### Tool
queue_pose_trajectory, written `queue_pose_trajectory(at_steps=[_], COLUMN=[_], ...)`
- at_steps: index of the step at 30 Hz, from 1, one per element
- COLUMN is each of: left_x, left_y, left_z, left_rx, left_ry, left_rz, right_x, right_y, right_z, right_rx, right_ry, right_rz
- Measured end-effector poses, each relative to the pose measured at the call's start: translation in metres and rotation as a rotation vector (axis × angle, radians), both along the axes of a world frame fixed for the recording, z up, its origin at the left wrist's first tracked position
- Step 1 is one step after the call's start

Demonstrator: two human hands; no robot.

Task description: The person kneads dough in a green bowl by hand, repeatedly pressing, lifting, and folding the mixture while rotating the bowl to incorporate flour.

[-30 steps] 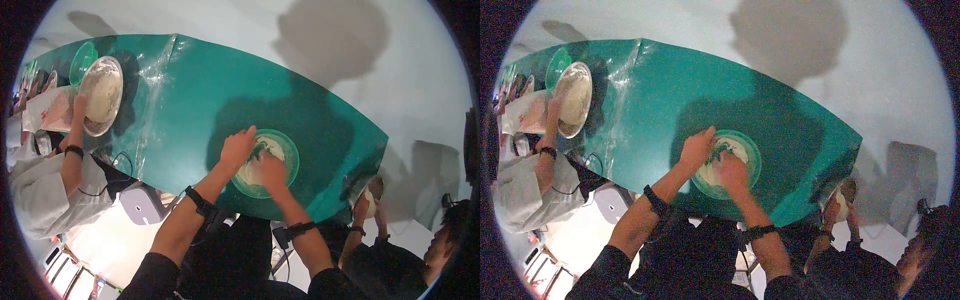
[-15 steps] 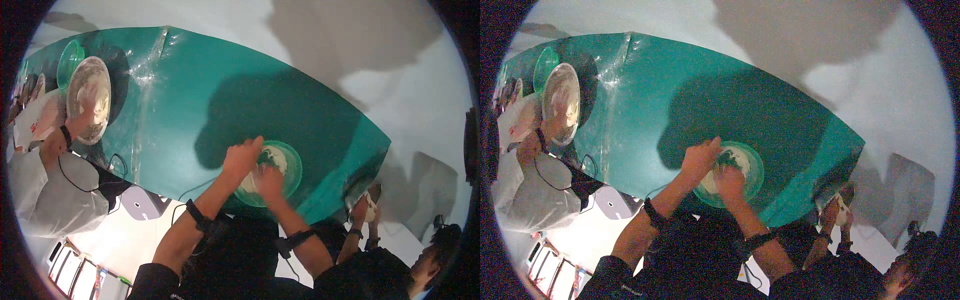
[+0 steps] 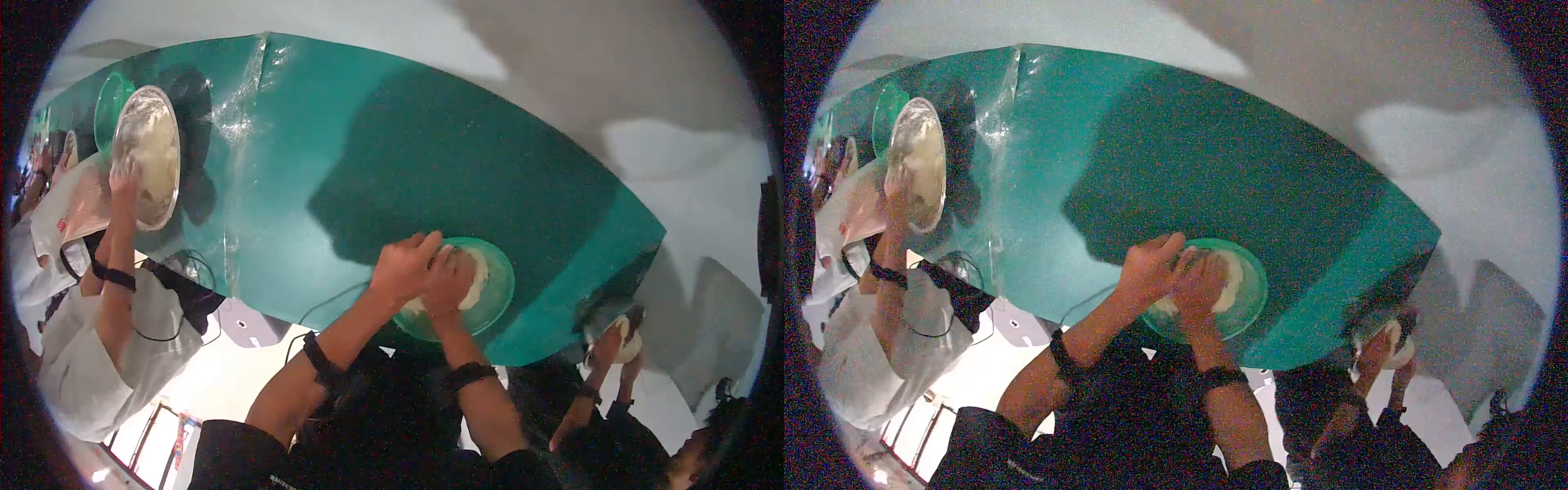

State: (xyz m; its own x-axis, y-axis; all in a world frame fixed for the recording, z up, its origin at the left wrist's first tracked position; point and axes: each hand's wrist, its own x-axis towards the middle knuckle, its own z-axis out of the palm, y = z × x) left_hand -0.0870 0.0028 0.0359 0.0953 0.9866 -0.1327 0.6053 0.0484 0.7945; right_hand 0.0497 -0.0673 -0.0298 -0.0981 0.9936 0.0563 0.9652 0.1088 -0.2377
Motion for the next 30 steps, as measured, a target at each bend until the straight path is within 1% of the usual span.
queue_pose_trajectory(at_steps=[1, 2, 4, 5, 6, 8, 11, 14, 17, 20, 23, 26, 29, 30], left_x=[-0.002, -0.006, -0.007, -0.005, -0.002, -0.004, 0.0, 0.0, 0.004, 0.004, 0.005, 0.002, 0.003, 0.002], left_y=[-0.002, 0.003, 0.006, 0.0, -0.003, 0.003, 0.004, 0.0, 0.004, 0.007, 0.011, 0.014, 0.013, 0.012], left_z=[0.0, -0.005, -0.005, -0.004, -0.004, -0.002, 0.004, -0.005, 0.004, 0.007, 0.01, 0.004, 0.009, 0.004], left_rx=[0.029, 0.078, -0.049, -0.124, -0.116, -0.058, -0.042, 0.036, -0.023, -0.007, -0.005, -0.004, -0.022, -0.03], left_ry=[-0.019, -0.026, 0.022, 0.035, 0.032, 0.04, 0.138, 0.226, 0.21, 0.214, 0.215, 0.167, 0.19, 0.195], left_rz=[-0.032, -0.05, -0.078, -0.105, -0.091, -0.059, -0.063, -0.09, -0.106, -0.155, -0.163, -0.194, -0.194, -0.207], right_x=[0.001, -0.005, -0.021, -0.022, -0.023, -0.025, -0.03, -0.006, 0.017, 0.043, 0.046, 0.038, 0.037, 0.038], right_y=[0.002, 0.016, 0.046, 0.043, 0.04, 0.04, 0.048, 0.033, 0.034, 0.039, 0.055, 0.067, 0.067, 0.066], right_z=[-0.002, -0.015, -0.031, -0.024, -0.016, 0.011, 0.035, 0.013, 0.049, 0.054, 0.061, 0.063, 0.055, 0.056], right_rx=[0.07, 0.217, 0.548, 0.556, 0.564, 0.268, 0.16, -0.049, -0.275, -0.531, -0.657, -0.803, -0.967, -1.031], right_ry=[0.019, 0.041, 0.058, 0.09, 0.124, 0.314, 0.291, 0.464, 0.59, 0.621, 0.4, 0.195, 0.345, 0.329], right_rz=[-0.052, -0.09, -0.177, -0.232, -0.286, -0.382, -0.434, -0.454, -0.454, -0.355, -0.14, 0.191, 0.341, 0.395])
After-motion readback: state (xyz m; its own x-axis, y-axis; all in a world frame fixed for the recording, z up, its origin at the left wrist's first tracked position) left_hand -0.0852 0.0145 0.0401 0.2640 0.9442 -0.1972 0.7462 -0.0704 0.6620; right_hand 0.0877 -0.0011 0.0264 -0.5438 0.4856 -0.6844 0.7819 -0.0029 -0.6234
